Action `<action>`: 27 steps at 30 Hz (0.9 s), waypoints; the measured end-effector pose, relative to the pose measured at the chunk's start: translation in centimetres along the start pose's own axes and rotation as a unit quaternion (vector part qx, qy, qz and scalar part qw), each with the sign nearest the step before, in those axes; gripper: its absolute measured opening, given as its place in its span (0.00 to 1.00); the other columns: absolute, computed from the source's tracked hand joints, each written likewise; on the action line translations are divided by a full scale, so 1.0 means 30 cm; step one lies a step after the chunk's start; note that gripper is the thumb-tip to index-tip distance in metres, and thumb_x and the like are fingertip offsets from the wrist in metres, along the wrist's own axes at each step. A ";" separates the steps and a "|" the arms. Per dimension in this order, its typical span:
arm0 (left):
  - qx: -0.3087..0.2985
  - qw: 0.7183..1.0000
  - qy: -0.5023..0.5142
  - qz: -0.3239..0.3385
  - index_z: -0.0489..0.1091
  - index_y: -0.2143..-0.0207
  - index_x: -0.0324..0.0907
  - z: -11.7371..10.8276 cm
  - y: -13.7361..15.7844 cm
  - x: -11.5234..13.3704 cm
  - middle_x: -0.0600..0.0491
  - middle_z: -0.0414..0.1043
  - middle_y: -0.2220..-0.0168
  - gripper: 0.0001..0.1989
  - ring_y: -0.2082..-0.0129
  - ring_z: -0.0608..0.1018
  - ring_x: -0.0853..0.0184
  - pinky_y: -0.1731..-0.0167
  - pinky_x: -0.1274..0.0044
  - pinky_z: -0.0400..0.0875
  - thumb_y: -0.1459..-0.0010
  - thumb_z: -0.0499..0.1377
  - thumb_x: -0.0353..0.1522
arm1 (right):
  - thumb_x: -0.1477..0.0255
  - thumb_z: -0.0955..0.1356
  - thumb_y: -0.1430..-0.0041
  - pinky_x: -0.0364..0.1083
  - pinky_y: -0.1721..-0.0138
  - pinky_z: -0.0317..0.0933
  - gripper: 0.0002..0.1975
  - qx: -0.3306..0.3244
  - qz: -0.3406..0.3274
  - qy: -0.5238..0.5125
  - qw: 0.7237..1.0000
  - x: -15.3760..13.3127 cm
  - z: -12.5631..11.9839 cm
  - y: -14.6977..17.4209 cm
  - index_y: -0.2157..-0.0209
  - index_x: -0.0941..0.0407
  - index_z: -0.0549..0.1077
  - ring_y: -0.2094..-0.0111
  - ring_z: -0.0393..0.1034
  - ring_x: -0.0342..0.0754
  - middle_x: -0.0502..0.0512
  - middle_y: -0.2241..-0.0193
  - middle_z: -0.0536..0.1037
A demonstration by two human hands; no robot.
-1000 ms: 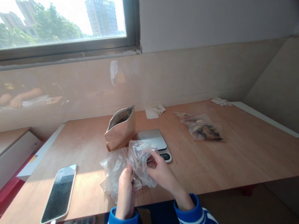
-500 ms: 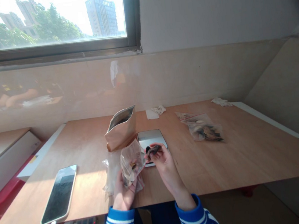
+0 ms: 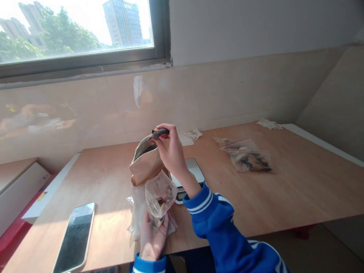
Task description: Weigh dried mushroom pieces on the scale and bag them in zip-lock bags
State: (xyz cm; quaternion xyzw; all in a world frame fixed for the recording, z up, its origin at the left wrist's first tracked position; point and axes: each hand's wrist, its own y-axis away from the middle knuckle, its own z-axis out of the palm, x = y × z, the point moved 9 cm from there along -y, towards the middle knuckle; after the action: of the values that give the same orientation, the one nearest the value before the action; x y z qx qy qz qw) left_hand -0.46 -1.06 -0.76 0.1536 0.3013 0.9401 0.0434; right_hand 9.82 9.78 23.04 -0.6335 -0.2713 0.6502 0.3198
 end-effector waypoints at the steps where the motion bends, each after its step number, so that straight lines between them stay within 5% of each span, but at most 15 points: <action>1: -0.004 1.000 -0.002 0.000 0.66 0.47 0.37 0.004 0.002 0.000 0.46 0.79 0.66 0.18 0.68 0.81 0.65 0.72 0.79 0.78 0.36 0.46 0.27 | 0.75 0.61 0.38 0.50 0.49 0.62 0.10 -0.021 -0.019 0.031 0.999 0.007 0.026 -0.018 0.54 0.52 0.62 0.54 0.66 0.48 0.56 0.55 0.69; 5: -0.013 1.000 -0.013 0.002 0.66 0.46 0.37 0.008 0.005 -0.001 0.46 0.79 0.65 0.18 0.68 0.81 0.67 0.71 0.80 0.77 0.36 0.47 0.27 | 0.80 0.58 0.41 0.51 0.47 0.59 0.14 -0.101 -0.034 0.109 0.988 0.053 0.095 -0.032 0.55 0.53 0.63 0.51 0.63 0.50 0.57 0.56 0.69; 20: -0.012 1.000 -0.007 0.010 0.68 0.49 0.38 -0.003 0.003 0.007 0.49 0.79 0.67 0.16 0.66 0.81 0.67 0.69 0.79 0.77 0.36 0.48 0.26 | 0.87 0.55 0.51 0.51 0.38 0.50 0.32 -0.257 -0.074 0.130 0.955 0.022 0.122 -0.007 0.45 0.56 0.65 0.40 0.55 0.47 0.55 0.43 0.65; 24: -0.009 0.999 -0.029 0.016 0.71 0.54 0.38 0.001 0.010 0.007 0.50 0.79 0.67 0.14 0.67 0.81 0.68 0.68 0.80 0.77 0.36 0.48 0.27 | 0.87 0.55 0.50 0.54 0.36 0.46 0.32 -0.267 -0.067 0.117 0.954 -0.002 0.126 0.002 0.46 0.52 0.67 0.38 0.52 0.48 0.50 0.41 0.64; 27: -0.014 0.997 -0.074 0.016 0.73 0.59 0.38 0.004 0.019 0.007 0.50 0.79 0.65 0.13 0.64 0.81 0.67 0.67 0.81 0.76 0.37 0.49 0.28 | 0.87 0.56 0.53 0.55 0.37 0.47 0.32 -0.197 -0.042 0.083 0.976 -0.039 0.071 0.008 0.48 0.50 0.68 0.39 0.54 0.48 0.48 0.42 0.65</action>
State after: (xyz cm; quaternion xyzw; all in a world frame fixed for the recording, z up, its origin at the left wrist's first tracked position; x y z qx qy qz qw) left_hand -0.63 -1.42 -0.27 0.2267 0.2820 0.9308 0.0524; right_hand 7.66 8.84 23.73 -0.7239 -0.3929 0.5151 0.2372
